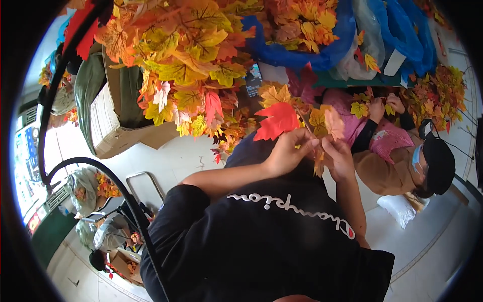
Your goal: Assembling artificial leaf garlands by manually attaching plastic leaves to a vine structure.
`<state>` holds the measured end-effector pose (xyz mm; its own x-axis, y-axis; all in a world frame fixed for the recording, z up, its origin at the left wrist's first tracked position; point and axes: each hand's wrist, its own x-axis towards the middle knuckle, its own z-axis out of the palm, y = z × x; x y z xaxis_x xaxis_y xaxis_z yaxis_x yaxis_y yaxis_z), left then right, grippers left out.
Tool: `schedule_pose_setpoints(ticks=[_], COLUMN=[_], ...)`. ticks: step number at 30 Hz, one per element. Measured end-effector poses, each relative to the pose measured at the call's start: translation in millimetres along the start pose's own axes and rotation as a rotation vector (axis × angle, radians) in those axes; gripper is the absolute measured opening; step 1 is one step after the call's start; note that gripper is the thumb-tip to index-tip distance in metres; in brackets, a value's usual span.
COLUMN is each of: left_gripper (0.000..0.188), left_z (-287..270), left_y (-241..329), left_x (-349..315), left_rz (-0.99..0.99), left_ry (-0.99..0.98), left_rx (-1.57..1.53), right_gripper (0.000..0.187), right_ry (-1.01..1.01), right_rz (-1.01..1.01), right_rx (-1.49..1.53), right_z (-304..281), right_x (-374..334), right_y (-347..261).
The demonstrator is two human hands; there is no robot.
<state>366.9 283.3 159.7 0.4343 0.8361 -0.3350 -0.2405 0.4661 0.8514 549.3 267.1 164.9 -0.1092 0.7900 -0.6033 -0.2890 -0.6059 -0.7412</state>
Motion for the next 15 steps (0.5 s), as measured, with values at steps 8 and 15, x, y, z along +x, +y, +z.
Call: schedule_pose_setpoints(ticks=[8,15], left_gripper=[0.017,0.017], left_z=[-2,0], left_y=[10,4], left_x=[12,22], left_rz=[-0.025,-0.034], left_ry=[-0.051,-0.066], left_rx=[0.095,0.113], right_gripper=[0.012,0.010], right_ry=[-0.021,0.093], right_rz=[-0.244,-0.408], right_rx=[-0.519,-0.663], right_z=[-1,10], right_x=[-6,-5], right_y=[-18,-27])
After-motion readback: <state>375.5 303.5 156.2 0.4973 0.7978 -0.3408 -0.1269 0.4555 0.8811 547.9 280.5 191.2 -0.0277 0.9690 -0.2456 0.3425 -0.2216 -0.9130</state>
